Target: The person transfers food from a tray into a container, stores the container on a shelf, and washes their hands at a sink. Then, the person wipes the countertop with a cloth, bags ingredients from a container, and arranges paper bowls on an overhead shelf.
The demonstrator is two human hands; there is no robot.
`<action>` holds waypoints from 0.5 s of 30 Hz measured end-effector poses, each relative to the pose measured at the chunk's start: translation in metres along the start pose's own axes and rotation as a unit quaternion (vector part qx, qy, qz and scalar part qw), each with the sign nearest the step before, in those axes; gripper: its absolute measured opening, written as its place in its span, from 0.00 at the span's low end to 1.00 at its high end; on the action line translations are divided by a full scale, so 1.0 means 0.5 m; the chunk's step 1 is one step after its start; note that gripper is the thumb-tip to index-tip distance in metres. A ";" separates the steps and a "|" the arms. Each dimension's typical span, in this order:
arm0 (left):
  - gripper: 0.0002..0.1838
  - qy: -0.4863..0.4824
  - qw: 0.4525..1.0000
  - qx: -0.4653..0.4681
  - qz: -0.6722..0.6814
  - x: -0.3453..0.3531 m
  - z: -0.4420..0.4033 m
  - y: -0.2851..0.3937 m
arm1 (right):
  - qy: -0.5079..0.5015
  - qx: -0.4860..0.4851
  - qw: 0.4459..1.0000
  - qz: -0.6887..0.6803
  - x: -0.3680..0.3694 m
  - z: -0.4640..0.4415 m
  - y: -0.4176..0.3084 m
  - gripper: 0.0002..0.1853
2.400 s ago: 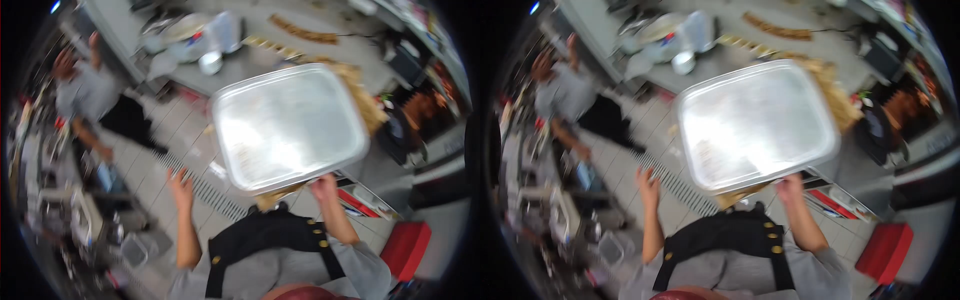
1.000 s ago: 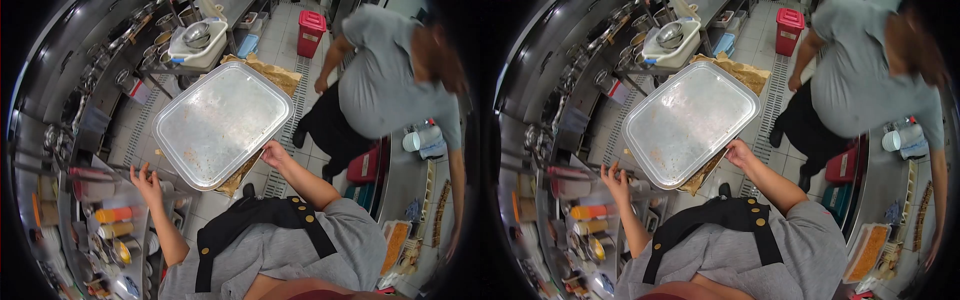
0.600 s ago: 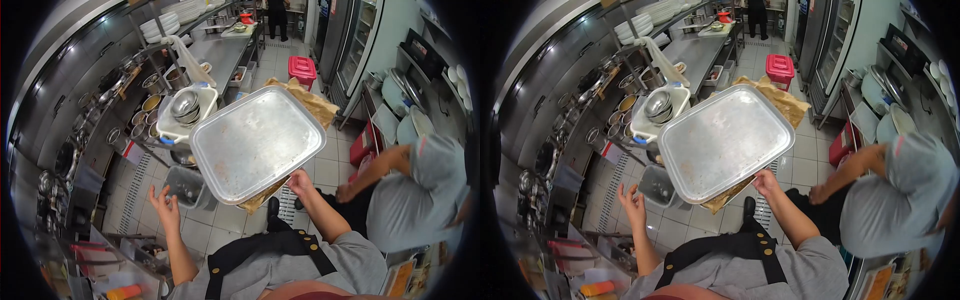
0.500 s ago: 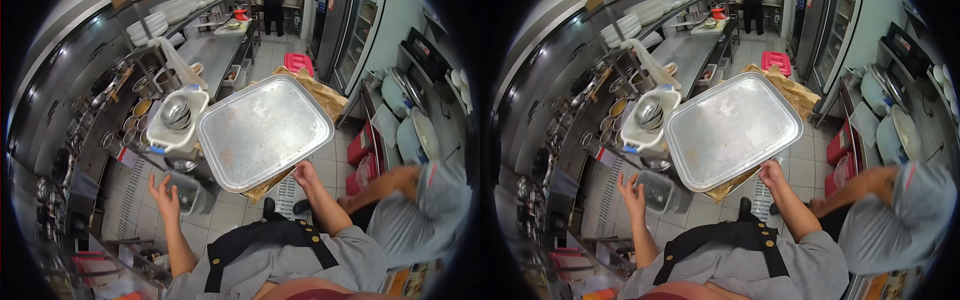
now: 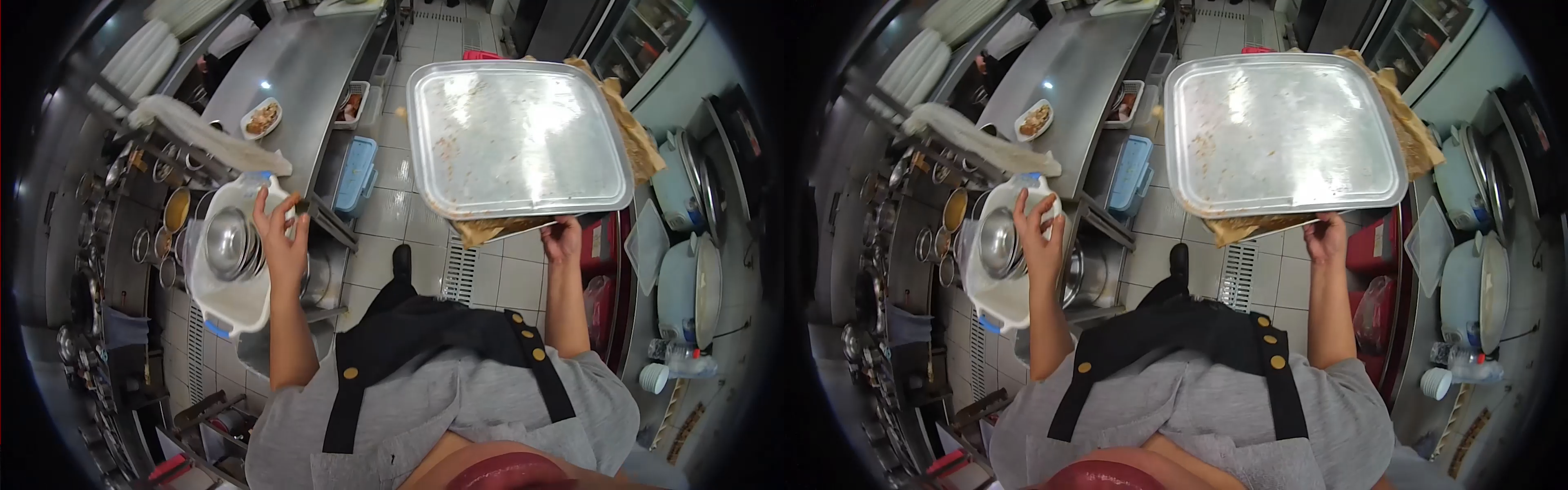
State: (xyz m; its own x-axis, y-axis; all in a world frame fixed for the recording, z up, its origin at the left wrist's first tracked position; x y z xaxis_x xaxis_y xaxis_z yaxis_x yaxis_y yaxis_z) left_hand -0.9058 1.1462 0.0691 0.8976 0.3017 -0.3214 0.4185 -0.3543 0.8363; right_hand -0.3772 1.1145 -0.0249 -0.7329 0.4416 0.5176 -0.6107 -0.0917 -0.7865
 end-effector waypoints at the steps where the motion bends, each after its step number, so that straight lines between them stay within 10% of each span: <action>1: 0.18 -0.008 1.000 0.000 0.026 0.040 -0.067 -0.025 | 0.050 -0.024 0.998 -0.021 0.021 -0.043 -0.016 0.16; 15: 0.18 -0.163 0.977 0.088 0.110 0.640 -0.937 -0.203 | 0.210 -0.119 0.963 -0.116 0.153 -0.619 -0.151 0.31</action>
State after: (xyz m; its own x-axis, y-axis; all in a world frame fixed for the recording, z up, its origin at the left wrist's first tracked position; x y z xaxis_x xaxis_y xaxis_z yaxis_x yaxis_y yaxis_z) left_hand -0.7260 1.6933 0.0895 0.9530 -0.0857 -0.2907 0.2025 -0.5336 0.8212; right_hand -0.2945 1.4315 -0.0303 -0.3676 0.7521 0.5470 -0.6208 0.2395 -0.7465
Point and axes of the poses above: each hand's wrist, its own z-axis away from the middle knuckle, its own x-axis out of the palm, y = z × x, the point moved 1 cm from there along -z, towards the middle knuckle, and after that the axes turned 15 degrees about z, right-handed, at the moved point
